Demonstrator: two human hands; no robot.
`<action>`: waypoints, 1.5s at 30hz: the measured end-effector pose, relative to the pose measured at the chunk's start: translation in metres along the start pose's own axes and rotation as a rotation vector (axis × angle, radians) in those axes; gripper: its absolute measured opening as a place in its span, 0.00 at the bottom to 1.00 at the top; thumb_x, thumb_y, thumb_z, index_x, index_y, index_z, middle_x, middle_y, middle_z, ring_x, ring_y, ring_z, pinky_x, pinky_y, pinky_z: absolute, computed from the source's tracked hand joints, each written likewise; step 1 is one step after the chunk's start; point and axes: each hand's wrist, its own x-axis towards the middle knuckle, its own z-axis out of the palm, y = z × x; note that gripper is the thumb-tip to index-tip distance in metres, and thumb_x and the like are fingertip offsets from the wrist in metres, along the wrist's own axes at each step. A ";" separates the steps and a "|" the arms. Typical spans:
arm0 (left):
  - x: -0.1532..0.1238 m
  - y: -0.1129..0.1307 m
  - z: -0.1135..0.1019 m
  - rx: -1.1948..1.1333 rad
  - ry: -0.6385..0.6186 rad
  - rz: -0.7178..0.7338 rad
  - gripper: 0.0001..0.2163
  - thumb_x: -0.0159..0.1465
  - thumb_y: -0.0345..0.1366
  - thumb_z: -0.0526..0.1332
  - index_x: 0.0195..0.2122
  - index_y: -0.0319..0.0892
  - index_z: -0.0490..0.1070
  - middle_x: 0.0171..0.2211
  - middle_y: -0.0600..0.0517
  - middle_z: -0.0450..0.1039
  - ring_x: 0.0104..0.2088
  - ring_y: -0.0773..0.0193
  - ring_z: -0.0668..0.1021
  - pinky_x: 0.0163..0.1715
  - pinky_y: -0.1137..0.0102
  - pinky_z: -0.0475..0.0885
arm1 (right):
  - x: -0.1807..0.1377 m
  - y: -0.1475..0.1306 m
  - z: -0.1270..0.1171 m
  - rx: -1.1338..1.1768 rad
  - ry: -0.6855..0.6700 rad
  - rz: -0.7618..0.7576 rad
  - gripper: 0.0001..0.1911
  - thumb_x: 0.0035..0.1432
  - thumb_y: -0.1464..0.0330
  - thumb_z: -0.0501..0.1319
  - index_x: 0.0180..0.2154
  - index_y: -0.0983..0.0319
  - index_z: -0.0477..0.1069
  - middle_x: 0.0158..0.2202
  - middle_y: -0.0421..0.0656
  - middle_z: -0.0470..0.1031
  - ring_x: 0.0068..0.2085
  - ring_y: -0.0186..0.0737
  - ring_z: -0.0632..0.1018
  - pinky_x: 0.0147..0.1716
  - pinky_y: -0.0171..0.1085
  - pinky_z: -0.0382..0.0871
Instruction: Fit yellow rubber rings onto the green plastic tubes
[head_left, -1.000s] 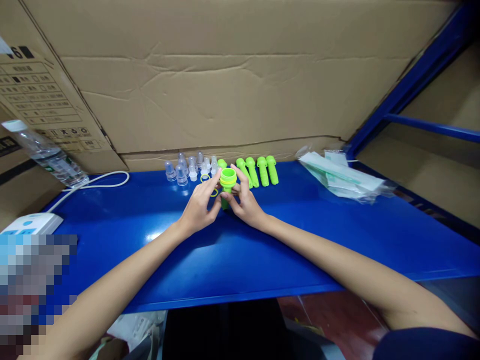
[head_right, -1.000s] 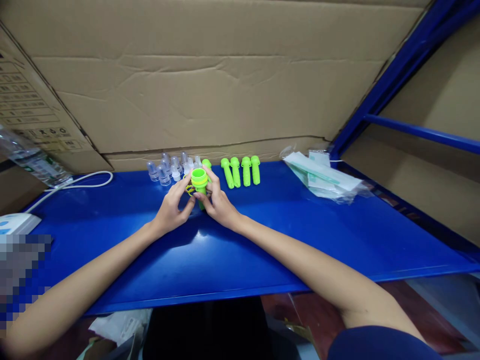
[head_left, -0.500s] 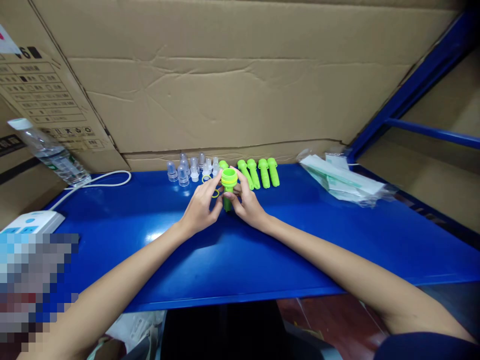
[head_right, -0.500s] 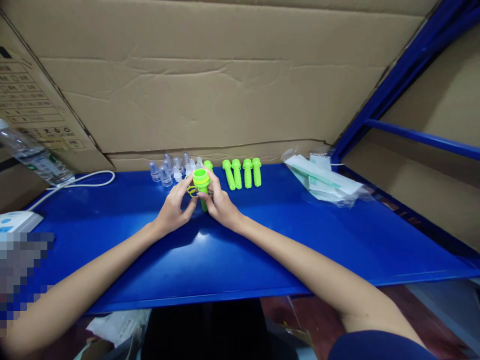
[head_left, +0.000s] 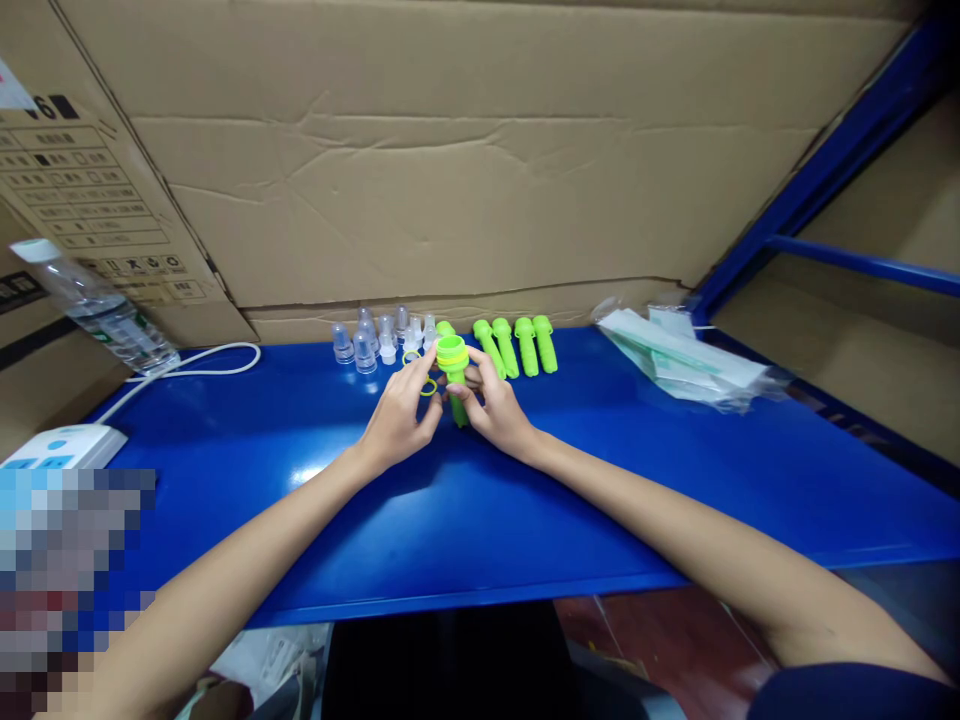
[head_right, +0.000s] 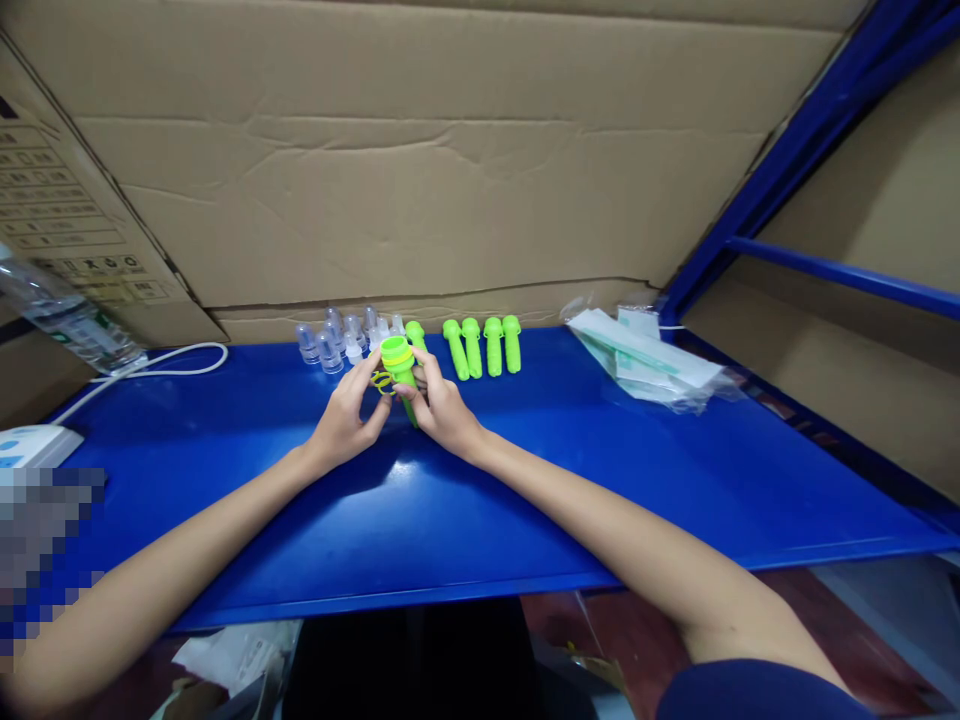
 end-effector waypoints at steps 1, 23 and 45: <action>0.000 0.000 0.000 -0.007 -0.002 0.000 0.32 0.66 0.29 0.56 0.71 0.42 0.47 0.63 0.38 0.66 0.59 0.52 0.74 0.57 0.57 0.71 | -0.001 0.001 0.000 -0.002 0.005 -0.008 0.27 0.70 0.59 0.53 0.64 0.61 0.49 0.41 0.49 0.78 0.40 0.45 0.82 0.42 0.45 0.79; -0.006 -0.003 0.006 -0.037 0.106 0.094 0.26 0.65 0.29 0.58 0.62 0.44 0.52 0.54 0.41 0.69 0.51 0.57 0.76 0.49 0.60 0.74 | -0.004 0.004 0.002 -0.033 0.054 -0.175 0.23 0.67 0.66 0.59 0.58 0.55 0.51 0.35 0.38 0.74 0.29 0.33 0.78 0.26 0.31 0.73; 0.001 0.005 0.000 -0.189 0.039 -0.025 0.21 0.62 0.25 0.57 0.56 0.45 0.57 0.50 0.45 0.70 0.46 0.59 0.77 0.44 0.63 0.75 | -0.008 0.007 0.003 -0.007 0.032 -0.061 0.24 0.66 0.66 0.60 0.58 0.55 0.50 0.28 0.33 0.67 0.24 0.31 0.72 0.24 0.30 0.65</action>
